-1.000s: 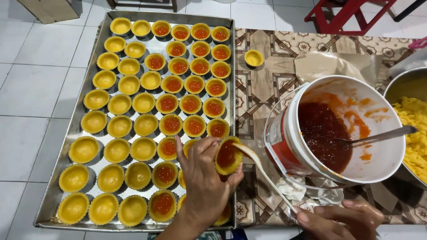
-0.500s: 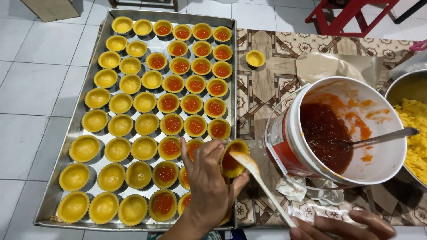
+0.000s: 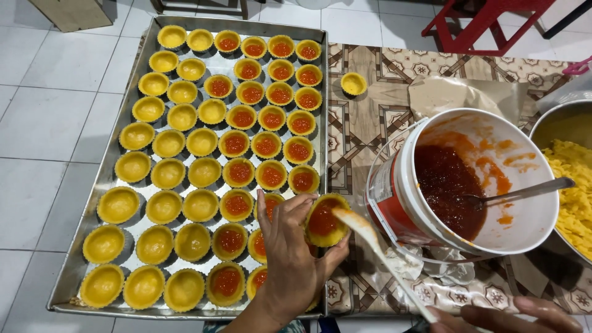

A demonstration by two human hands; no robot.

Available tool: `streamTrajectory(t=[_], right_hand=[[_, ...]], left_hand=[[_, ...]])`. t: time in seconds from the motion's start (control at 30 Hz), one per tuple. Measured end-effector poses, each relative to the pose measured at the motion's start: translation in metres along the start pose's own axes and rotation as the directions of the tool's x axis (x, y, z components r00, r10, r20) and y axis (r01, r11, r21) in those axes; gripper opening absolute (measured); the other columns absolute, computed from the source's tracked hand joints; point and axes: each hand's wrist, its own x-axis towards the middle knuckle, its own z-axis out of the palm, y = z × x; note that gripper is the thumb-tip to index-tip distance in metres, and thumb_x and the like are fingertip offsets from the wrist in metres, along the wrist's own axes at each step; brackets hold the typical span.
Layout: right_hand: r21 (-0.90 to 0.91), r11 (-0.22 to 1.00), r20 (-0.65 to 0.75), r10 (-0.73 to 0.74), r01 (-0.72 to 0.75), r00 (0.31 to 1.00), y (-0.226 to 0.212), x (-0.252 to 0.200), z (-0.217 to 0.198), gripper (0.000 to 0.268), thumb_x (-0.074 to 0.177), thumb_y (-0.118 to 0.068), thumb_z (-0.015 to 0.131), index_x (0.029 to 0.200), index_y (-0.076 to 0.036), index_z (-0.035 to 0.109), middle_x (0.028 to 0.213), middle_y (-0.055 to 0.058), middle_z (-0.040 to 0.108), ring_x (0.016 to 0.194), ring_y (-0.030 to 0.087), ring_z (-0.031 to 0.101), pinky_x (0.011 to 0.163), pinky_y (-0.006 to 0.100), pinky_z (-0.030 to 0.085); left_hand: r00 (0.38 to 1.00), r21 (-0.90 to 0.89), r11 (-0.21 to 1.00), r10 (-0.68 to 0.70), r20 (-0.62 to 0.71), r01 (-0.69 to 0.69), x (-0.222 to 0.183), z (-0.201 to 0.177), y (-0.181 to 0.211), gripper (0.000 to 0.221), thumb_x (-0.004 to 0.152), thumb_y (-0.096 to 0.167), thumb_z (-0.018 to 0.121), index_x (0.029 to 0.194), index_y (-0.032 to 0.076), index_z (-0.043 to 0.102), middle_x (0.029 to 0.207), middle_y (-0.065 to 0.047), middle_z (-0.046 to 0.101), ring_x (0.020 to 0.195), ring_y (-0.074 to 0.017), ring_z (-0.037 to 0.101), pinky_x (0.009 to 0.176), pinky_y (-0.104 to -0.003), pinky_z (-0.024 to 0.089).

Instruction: Filling small tart shells with jam using a spoon on a production tray.

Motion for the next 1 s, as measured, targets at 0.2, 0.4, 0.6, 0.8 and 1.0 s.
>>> streamTrajectory(t=[0.2, 0.4, 0.6, 0.8, 1.0], right_hand=[[0.518, 0.407, 0.100, 0.845, -0.752, 0.526, -0.061, 0.078, -0.019, 0.013, 0.068, -0.038, 0.077, 0.075, -0.047, 0.072, 0.083, -0.037, 0.062, 0.105, -0.012, 0.051, 0.115, 0.028, 0.028], [0.421, 0.806, -0.186, 0.526, -0.416, 0.830, -0.023, -0.001, 0.013, 0.028, 0.082, -0.037, 0.077, 0.108, -0.033, 0.069, 0.104, -0.018, 0.067, 0.113, 0.006, 0.059, 0.117, 0.043, 0.041], [0.633, 0.641, -0.293, 0.717, -0.433, 0.632, -0.047, 0.023, 0.039, 0.024, 0.098, -0.022, 0.058, 0.082, -0.015, 0.074, 0.097, -0.001, 0.063, 0.103, 0.017, 0.059, 0.116, 0.044, 0.047], [0.823, 0.547, -0.251, 0.591, -0.152, 0.767, -0.009, 0.013, 0.077, 0.022, 0.106, -0.038, 0.046, 0.106, -0.035, 0.067, 0.079, -0.021, 0.076, 0.056, -0.007, 0.074, 0.055, 0.013, 0.044], [0.627, 0.617, -0.164, 0.701, -0.475, 0.694, -0.036, -0.002, 0.054, 0.031, 0.103, -0.012, 0.048, 0.098, -0.028, 0.074, 0.104, -0.003, 0.066, 0.104, 0.012, 0.060, 0.117, 0.044, 0.041]], left_hand=[[1.000, -0.031, 1.000, 0.004, 0.026, -0.003, -0.003, -0.001, -0.001, 0.088, 0.067, 0.035, 0.097, 0.125, 0.002, 0.039, 0.125, -0.018, 0.062, 0.124, -0.0325, 0.061, 0.124, -0.068, 0.008], [1.000, 0.004, 1.000, 0.028, 0.001, -0.028, 0.000, -0.005, 0.001, 0.073, 0.082, 0.038, 0.085, 0.128, 0.004, 0.039, 0.123, -0.016, 0.061, 0.121, -0.0306, 0.060, 0.125, -0.069, 0.009], [0.990, 0.103, 0.991, 0.098, -0.098, -0.088, 0.002, -0.004, 0.004, 0.054, 0.104, 0.055, 0.031, 0.118, 0.005, 0.044, 0.125, -0.016, 0.059, 0.119, -0.0309, 0.064, 0.123, -0.073, 0.011], [0.982, 0.165, 0.974, 0.172, -0.081, -0.157, -0.011, 0.004, -0.007, 0.094, 0.067, 0.036, 0.106, 0.127, 0.007, 0.039, 0.129, -0.012, 0.060, 0.123, -0.0325, 0.064, 0.121, -0.077, 0.014], [0.980, 0.190, 0.968, 0.180, -0.083, -0.161, -0.010, 0.008, -0.005, 0.091, 0.067, 0.033, 0.104, 0.125, 0.009, 0.039, 0.124, -0.012, 0.063, 0.120, -0.0333, 0.065, 0.121, -0.075, 0.015]])
